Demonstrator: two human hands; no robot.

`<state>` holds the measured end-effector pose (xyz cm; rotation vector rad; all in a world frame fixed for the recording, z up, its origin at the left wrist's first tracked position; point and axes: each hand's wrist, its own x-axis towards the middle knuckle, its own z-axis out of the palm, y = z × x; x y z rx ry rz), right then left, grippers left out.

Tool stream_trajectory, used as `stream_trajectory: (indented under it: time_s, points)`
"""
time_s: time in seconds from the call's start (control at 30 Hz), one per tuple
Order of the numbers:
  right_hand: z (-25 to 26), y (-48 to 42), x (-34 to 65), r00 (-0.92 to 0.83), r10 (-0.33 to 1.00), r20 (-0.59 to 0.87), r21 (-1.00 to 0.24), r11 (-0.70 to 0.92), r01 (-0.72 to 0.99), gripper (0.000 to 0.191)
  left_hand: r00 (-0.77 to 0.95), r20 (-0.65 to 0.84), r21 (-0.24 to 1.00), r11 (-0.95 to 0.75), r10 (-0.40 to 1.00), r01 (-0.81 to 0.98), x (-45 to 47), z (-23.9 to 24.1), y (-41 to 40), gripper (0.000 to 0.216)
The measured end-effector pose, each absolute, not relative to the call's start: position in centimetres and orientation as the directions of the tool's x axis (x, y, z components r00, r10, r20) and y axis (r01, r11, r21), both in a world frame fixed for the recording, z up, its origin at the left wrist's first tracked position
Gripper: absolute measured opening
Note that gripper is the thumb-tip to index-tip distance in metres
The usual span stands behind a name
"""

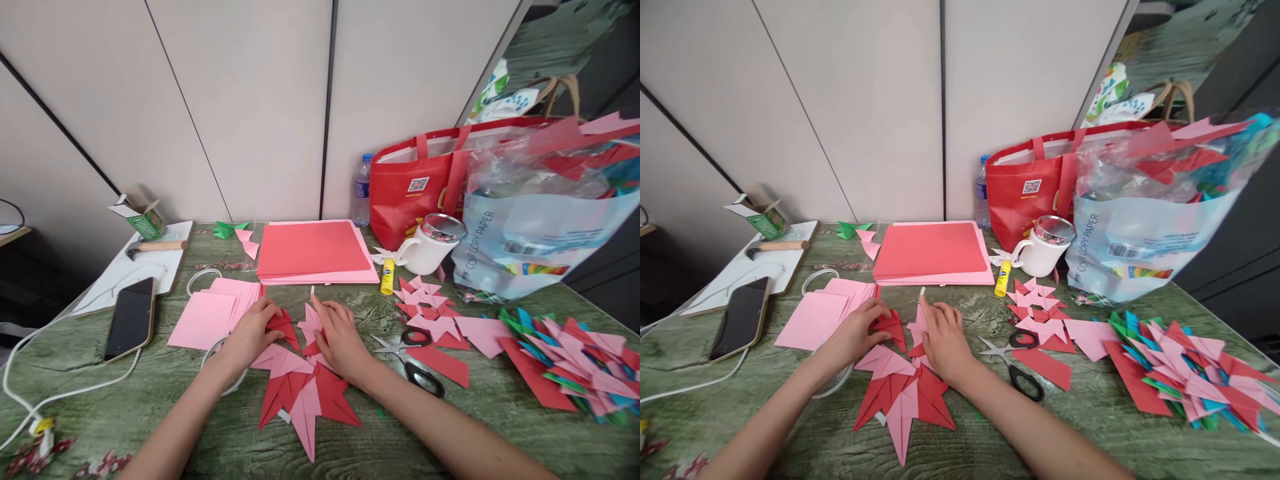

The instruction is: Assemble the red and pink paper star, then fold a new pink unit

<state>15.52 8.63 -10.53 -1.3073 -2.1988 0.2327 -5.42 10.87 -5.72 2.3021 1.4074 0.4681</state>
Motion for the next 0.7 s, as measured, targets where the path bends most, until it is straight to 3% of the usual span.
stream_trajectory:
  time_s: [0.37, 0.7]
  points:
    - [-10.6, 8.9, 15.8, -0.339, 0.846, 0.411, -0.533, 0.525, 0.664, 0.073, 0.45, 0.097, 0.466, -0.439, 0.888, 0.768, -5.6, -6.6, 11.5, 0.026]
    - [-11.2, 9.3, 15.7, -0.266, 0.875, 0.404, -0.562, 0.467, 0.683, 0.058, 0.478, 0.125, 0.461, -0.478, 0.869, 0.748, -5.8, -7.3, 11.8, 0.023]
